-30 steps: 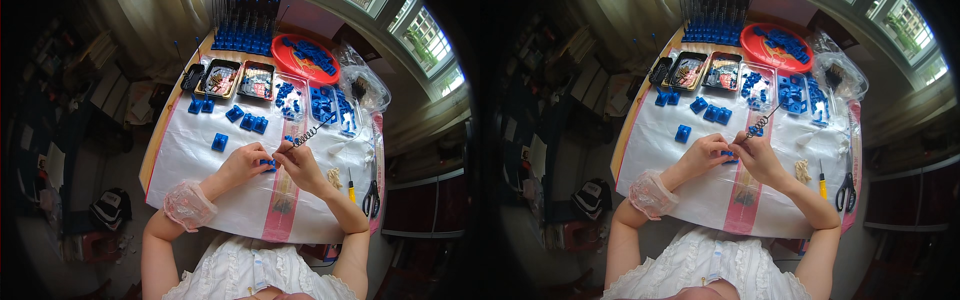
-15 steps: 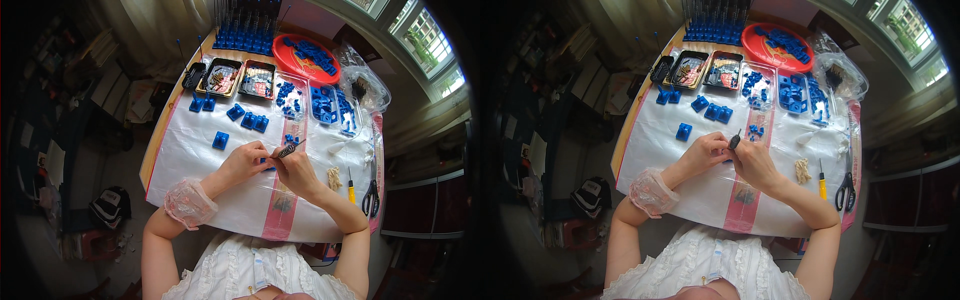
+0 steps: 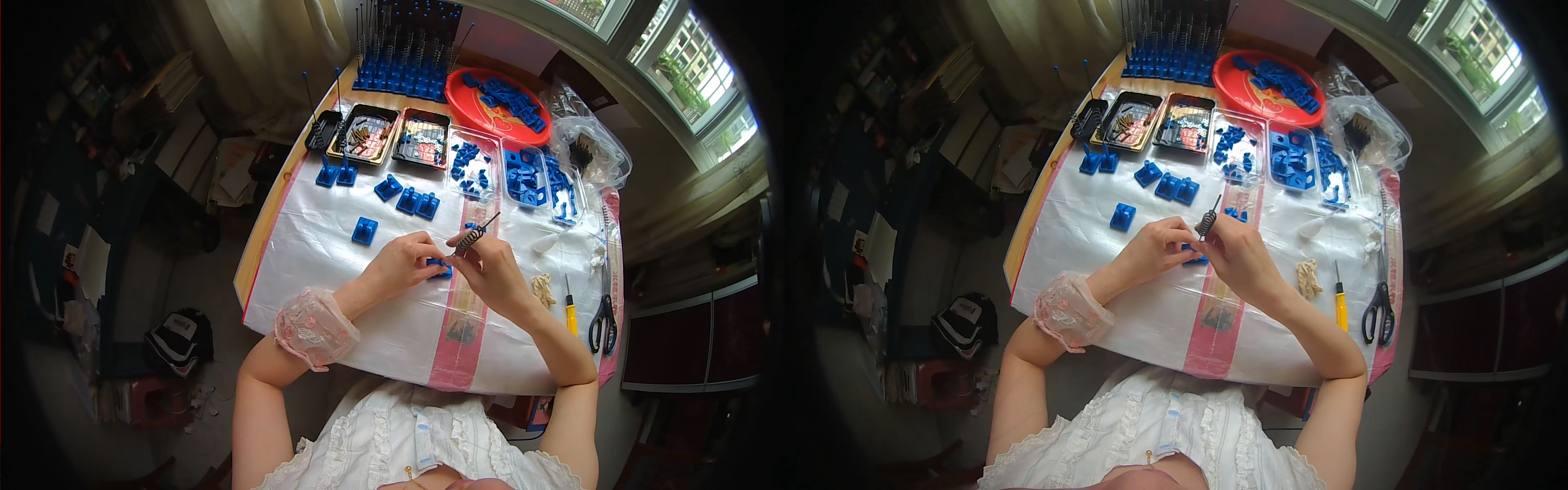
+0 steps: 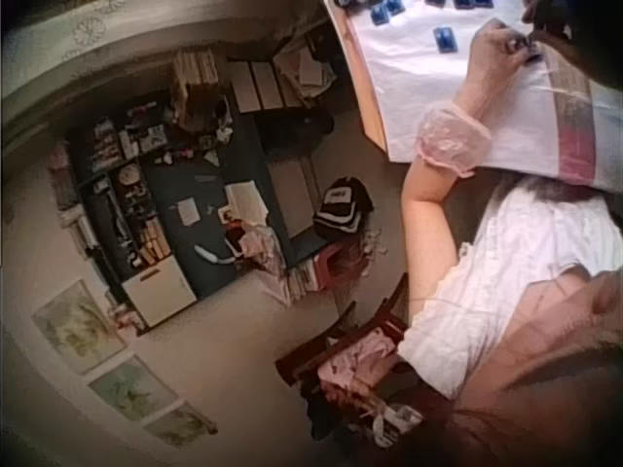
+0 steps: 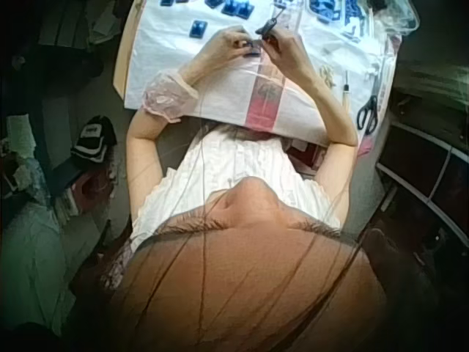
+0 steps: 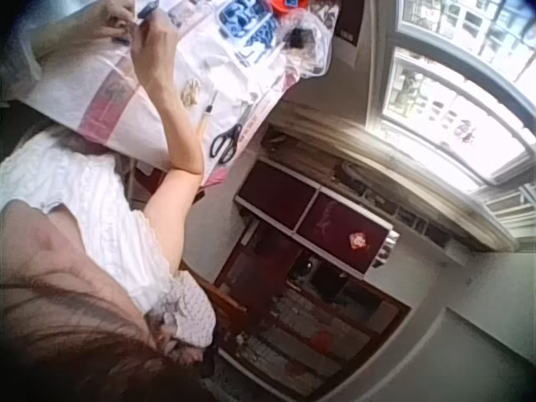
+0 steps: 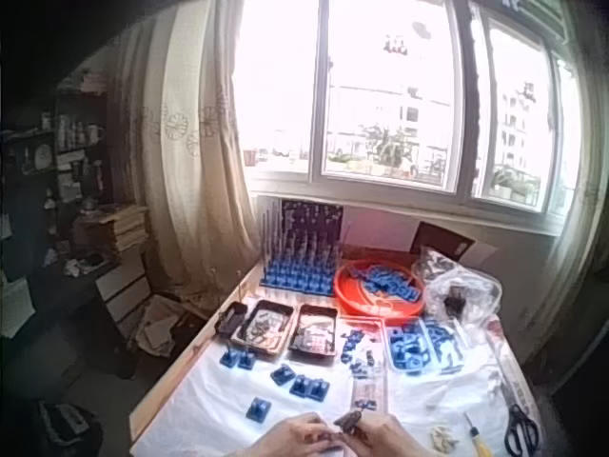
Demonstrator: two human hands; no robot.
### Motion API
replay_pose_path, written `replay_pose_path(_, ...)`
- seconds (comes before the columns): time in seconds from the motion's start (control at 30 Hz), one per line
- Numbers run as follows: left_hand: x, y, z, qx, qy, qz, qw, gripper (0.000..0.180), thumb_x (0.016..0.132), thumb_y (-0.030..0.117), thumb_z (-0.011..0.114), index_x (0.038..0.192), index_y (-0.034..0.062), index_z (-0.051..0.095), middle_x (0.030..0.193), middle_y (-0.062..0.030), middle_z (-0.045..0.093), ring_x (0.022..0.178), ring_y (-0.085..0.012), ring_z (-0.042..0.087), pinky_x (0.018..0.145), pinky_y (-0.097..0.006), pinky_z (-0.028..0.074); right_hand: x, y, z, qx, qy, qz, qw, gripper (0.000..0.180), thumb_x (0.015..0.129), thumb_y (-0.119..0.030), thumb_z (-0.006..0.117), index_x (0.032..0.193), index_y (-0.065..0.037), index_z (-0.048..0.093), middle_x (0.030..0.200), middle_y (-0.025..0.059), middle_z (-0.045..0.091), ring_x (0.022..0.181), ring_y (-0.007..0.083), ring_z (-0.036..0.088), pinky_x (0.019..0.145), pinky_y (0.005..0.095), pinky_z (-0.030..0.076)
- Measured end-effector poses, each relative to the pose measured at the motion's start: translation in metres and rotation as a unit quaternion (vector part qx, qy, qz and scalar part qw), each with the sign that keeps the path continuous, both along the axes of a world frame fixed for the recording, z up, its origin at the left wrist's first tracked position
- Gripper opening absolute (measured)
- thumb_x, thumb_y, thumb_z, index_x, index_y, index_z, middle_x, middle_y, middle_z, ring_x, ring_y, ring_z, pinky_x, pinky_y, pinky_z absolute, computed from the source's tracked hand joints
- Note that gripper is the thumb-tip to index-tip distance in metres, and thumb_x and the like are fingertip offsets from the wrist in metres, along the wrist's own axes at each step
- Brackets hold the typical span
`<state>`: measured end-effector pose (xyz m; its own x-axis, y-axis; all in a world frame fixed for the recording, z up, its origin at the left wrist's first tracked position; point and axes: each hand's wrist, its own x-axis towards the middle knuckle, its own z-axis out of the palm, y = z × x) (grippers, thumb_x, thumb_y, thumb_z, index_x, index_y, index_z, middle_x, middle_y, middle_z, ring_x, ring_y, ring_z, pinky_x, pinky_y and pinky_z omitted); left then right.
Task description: Manually assembling electronic or mechanical components by cutting springs, applying adhesive, and inserting pins into plastic housings.
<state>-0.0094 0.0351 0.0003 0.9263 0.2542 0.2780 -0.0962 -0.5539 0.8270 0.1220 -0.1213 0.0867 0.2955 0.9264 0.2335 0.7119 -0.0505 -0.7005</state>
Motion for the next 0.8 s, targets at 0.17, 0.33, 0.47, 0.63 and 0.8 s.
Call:
replay_pose_path(0.17,0.001,-0.001,0.0,-0.008,0.011,0.009,1.0,0.016,0.085,0.015,0.08,0.098,0.0064,0.077,0.092,-0.0071,0.067,0.071,-0.0186,0.067,0.069,-0.033,0.055,-0.002,0.001,-0.005,0.05,-0.061,0.024,0.997,0.011,0.087,0.003,0.068,0.096,0.001,0.062,0.084,0.0158,0.062,0.073,0.0364,0.064,0.062,0.0432,0.048)
replay_pose_path(0.33,-0.001,-0.002,0.002,0.002,0.01,0.003,1.0,0.019,0.082,0.005,0.08,0.1,0.0025,0.075,0.096,-0.0083,0.067,0.072,-0.0179,0.068,0.068,-0.031,0.056,-0.009,0.004,-0.021,0.111,-0.067,0.014,0.991,0.018,0.083,0.011,0.063,0.097,0.0,0.061,0.081,0.0153,0.058,0.069,0.0366,0.061,0.059,0.0445,0.045)
replay_pose_path(0.47,-0.002,-0.001,0.003,0.002,0.01,0.001,1.0,0.021,0.081,0.005,0.08,0.102,0.0028,0.075,0.096,-0.0089,0.066,0.074,-0.0188,0.068,0.07,-0.032,0.056,-0.014,0.01,-0.026,0.154,-0.076,0.006,0.985,0.015,0.079,0.014,0.063,0.086,0.0,0.064,0.074,0.0114,0.059,0.052,0.0236,0.056,0.046,0.0343,0.04)
replay_pose_path(0.63,-0.003,0.0,0.003,0.011,-0.007,-0.004,1.0,0.021,0.082,0.004,0.079,0.102,0.0025,0.074,0.096,-0.0092,0.066,0.08,-0.0233,0.068,0.073,-0.034,0.056,-0.015,0.012,-0.03,0.165,-0.079,0.006,0.983,0.016,0.079,0.015,0.063,0.086,0.001,0.063,0.073,0.0114,0.057,0.052,0.0228,0.055,0.047,0.0336,0.039)
replay_pose_path(0.8,-0.004,-0.001,0.004,0.019,-0.035,-0.003,0.999,0.019,0.083,0.006,0.078,0.101,0.0026,0.073,0.096,-0.0091,0.066,0.089,-0.0274,0.067,0.078,-0.037,0.054,-0.012,0.008,-0.023,0.124,-0.056,0.009,0.991,0.015,0.083,0.011,0.064,0.094,0.0,0.062,0.079,0.0137,0.059,0.062,0.0327,0.06,0.056,0.0408,0.045)
